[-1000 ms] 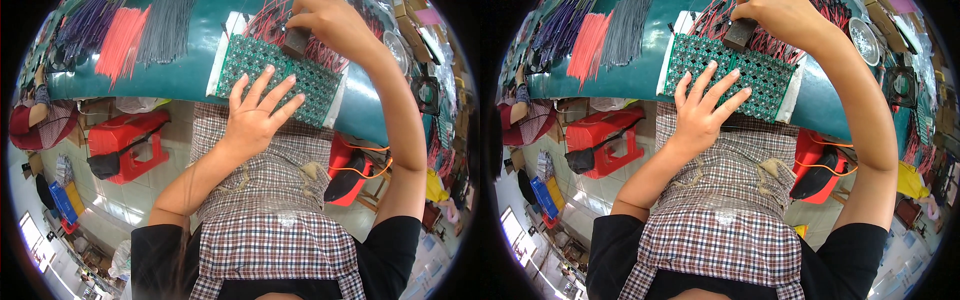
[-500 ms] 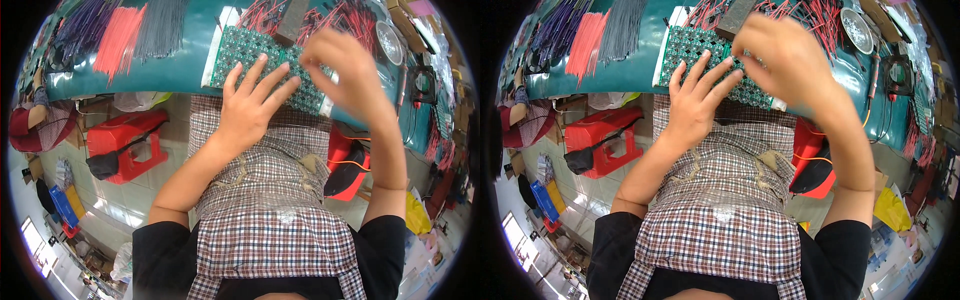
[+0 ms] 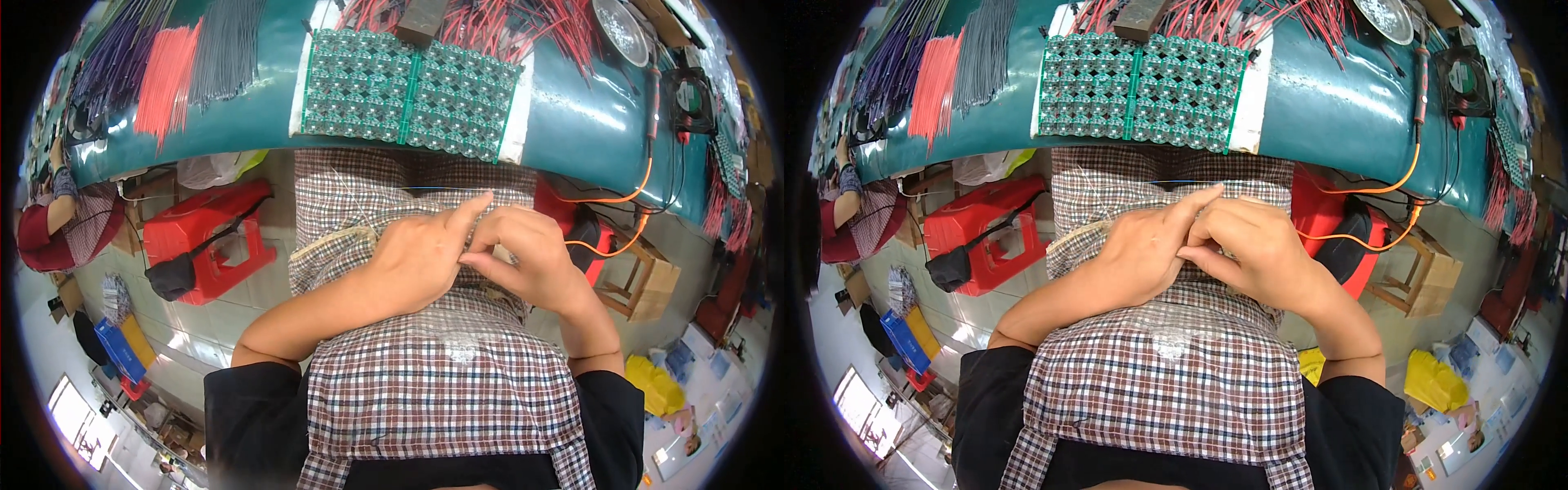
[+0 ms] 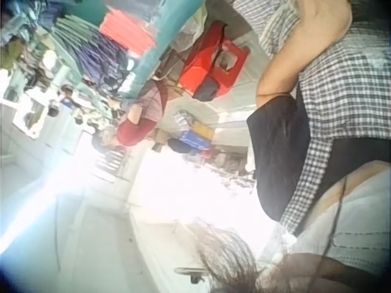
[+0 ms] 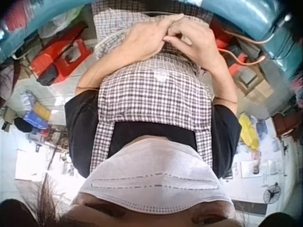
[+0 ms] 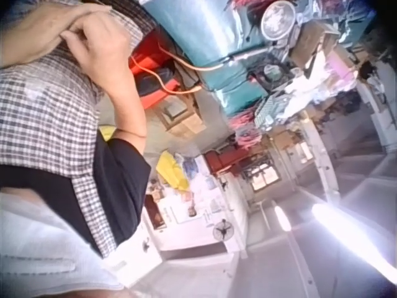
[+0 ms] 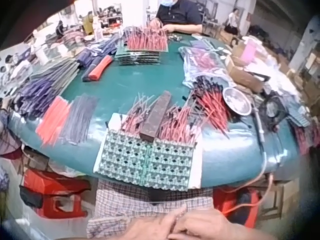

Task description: The person removes a cardboard block from a panel of circuit boards, then solders components onto the circuit boards using a soldering iron and solder wire.

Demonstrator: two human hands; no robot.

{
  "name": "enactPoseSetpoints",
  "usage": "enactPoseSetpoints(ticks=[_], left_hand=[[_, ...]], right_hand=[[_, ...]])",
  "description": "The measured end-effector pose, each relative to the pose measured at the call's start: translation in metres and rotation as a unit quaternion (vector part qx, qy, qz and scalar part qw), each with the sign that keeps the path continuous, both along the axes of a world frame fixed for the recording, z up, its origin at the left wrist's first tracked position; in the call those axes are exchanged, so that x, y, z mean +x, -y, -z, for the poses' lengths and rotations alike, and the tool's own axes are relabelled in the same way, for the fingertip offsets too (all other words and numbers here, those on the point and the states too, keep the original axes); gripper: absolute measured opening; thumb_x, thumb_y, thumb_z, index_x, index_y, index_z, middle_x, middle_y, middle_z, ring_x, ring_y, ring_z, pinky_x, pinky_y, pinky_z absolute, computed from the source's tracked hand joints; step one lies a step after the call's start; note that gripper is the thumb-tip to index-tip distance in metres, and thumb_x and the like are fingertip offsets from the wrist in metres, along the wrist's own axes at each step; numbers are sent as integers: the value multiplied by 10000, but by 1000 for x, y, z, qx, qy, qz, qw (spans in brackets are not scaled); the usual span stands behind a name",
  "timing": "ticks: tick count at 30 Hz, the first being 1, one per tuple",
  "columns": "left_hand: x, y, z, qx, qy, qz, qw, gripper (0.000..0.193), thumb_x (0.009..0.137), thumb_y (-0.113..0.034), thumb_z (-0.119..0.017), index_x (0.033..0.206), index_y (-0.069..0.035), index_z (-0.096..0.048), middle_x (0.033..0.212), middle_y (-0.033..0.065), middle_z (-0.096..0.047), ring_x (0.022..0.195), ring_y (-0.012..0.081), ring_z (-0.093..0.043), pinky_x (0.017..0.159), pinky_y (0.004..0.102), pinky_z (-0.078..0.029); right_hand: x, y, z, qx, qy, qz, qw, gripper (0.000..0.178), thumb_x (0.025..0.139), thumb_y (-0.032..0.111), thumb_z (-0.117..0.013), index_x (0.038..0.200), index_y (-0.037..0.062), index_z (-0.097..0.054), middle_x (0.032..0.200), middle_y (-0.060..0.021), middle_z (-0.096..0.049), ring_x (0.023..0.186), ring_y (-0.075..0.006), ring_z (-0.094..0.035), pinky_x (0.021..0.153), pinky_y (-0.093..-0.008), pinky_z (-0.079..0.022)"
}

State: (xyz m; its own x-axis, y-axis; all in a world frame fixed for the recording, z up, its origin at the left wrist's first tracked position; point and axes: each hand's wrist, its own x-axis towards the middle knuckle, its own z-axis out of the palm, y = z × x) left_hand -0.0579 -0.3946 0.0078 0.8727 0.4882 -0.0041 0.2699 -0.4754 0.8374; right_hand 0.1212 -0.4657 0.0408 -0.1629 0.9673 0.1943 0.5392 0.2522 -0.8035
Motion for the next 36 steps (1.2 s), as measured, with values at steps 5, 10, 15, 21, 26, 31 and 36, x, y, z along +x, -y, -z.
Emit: enactPoseSetpoints(ticks=[5, 10, 15, 21, 26, 31, 36], left_hand=[[2, -18, -34, -170, -115, 60, 977, 183, 948, -120, -578, 1121, -63, -591, 828, 151, -691, 764, 298, -690, 677, 397, -532], [-8, -12, -23, -152, -8, -42, 987, 200, 1004, -160, -551, 927, -40, -692, 837, 112, -694, 754, 268, -690, 673, 368, -527], [-26, -28, -38, -148, -101, -101, 979, 153, 1010, -168, -564, 1034, -49, -657, 715, 96, -637, 606, 198, -628, 595, 326, -478], [-22, -27, -30, -36, -79, -160, 983, 71, 936, -116, -639, 911, -60, -605, 708, 69, -597, 586, 204, -542, 557, 356, -405], [-21, -38, -24, 194, 13, -146, 970, 75, 852, -73, -696, 885, -76, -629, 818, 70, -635, 642, 257, -570, 587, 365, -422], [-18, -33, -18, 84, 25, -248, 965, 59, 851, -63, -718, 873, -74, -664, 855, 53, -630, 634, 197, -634, 541, 321, -476], [-10, -39, -15, 114, 37, -243, 963, 79, 829, -80, -747, 841, -85, -669, 828, 24, -606, 574, 150, -616, 500, 293, -461]], right_hand=[[24, 14, -2, -57, -89, 103, 989, 162, 813, 41, -769, 852, 24, -613, 765, -90, -626, 655, -203, -625, 575, -298, -493], [69, 12, -5, 23, 74, 176, 981, 105, 855, 46, -740, 905, 6, -657, 814, -80, -665, 716, -194, -646, 637, -310, -517], [222, -4, -4, 140, 467, 348, 801, 307, 891, 25, -628, 1183, 112, -661, 898, -89, -634, 776, -272, -621, 685, -390, -497], [299, -26, 23, 107, 627, 208, 743, 539, 799, -11, -610, 1303, 182, -619, 918, -40, -565, 891, -224, -601, 799, -348, -474], [305, -39, 28, 151, 520, 181, 821, 453, 816, -13, -592, 1254, 94, -627, 1128, -101, -659, 1030, -264, -644, 900, -354, -502], [209, -15, 9, 246, 168, 371, 880, 291, 841, -30, -759, 1105, 33, -657, 993, -141, -687, 898, -254, -677, 848, -344, -533], [86, 11, -4, 374, 76, 282, 880, 304, 813, -12, -780, 920, 64, -506, 730, -55, -528, 646, -145, -490, 606, -300, -466]])
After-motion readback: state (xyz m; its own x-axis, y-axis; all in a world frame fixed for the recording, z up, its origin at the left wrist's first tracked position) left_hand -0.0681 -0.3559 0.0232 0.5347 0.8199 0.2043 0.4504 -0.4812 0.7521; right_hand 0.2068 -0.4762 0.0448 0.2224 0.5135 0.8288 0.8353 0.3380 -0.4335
